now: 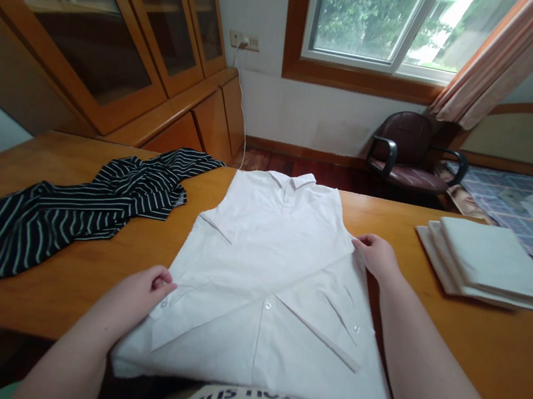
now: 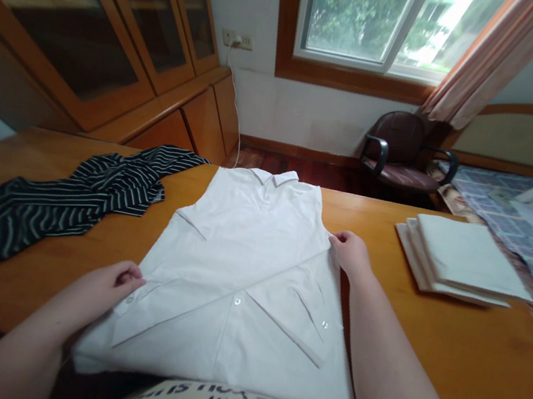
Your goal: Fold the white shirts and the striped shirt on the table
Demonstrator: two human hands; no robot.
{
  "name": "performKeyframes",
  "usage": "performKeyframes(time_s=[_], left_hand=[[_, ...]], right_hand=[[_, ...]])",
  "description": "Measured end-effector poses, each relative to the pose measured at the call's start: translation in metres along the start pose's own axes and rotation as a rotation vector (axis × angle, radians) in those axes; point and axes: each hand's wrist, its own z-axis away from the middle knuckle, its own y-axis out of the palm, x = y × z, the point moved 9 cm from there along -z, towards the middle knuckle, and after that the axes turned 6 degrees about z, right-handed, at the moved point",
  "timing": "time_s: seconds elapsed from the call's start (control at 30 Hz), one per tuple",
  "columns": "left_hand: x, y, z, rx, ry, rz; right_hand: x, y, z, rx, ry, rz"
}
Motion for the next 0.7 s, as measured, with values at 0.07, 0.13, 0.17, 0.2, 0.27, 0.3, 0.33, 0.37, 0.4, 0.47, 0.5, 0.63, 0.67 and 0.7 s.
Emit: performKeyframes(time_s=[0.07,0.13,0.17,0.2,0.27,0.3,0.33,0.37,0.4,0.47,0.5,0.63,0.67,0.7], left_hand=[[-0.002,-0.004,0.001,-0.046,0.000,-0.047],[-0.011,-0.007,0.003,-0.138,0.054,-0.076],[-0.019,-0.006,0.006,-0.179,0.118,-0.086],[-0.029,-0.002,0.009,-0.201,0.207,-0.098],[-0.053,0.018,0.017,-0.183,0.423,-0.141],[-0.063,0.031,0.022,-0.158,0.523,-0.174],[-0.071,0.043,0.025,-0.141,0.598,-0.212],[-0.076,0.053,0.028,-0.137,0.643,-0.253],[-0.078,0.061,0.028,-0.144,0.662,-0.292],[-0.079,0.070,0.027,-0.167,0.658,-0.354],[-0.078,0.073,0.025,-0.174,0.653,-0.374],[-0.073,0.071,0.023,-0.205,0.638,-0.396],[-0.072,0.069,0.023,-0.222,0.625,-0.394],[-0.070,0.067,0.022,-0.237,0.612,-0.393]], right_hand=[[0.004,-0.008,0.002,-0.050,-0.005,0.053],[0.021,-0.020,0.010,-0.156,-0.115,0.125],[0.036,-0.023,0.018,-0.199,-0.220,0.155],[0.052,-0.023,0.027,-0.217,-0.343,0.175],[0.082,-0.009,0.050,-0.154,-0.573,0.204],[0.093,0.003,0.060,-0.090,-0.652,0.224],[0.100,0.016,0.069,-0.017,-0.704,0.255],[0.104,0.029,0.075,0.054,-0.732,0.290],[0.105,0.041,0.079,0.116,-0.741,0.329],[0.102,0.059,0.080,0.203,-0.735,0.392],[0.099,0.065,0.078,0.225,-0.728,0.413],[0.090,0.067,0.068,0.220,-0.693,0.449],[0.088,0.065,0.065,0.205,-0.664,0.458],[0.085,0.063,0.063,0.189,-0.626,0.467]])
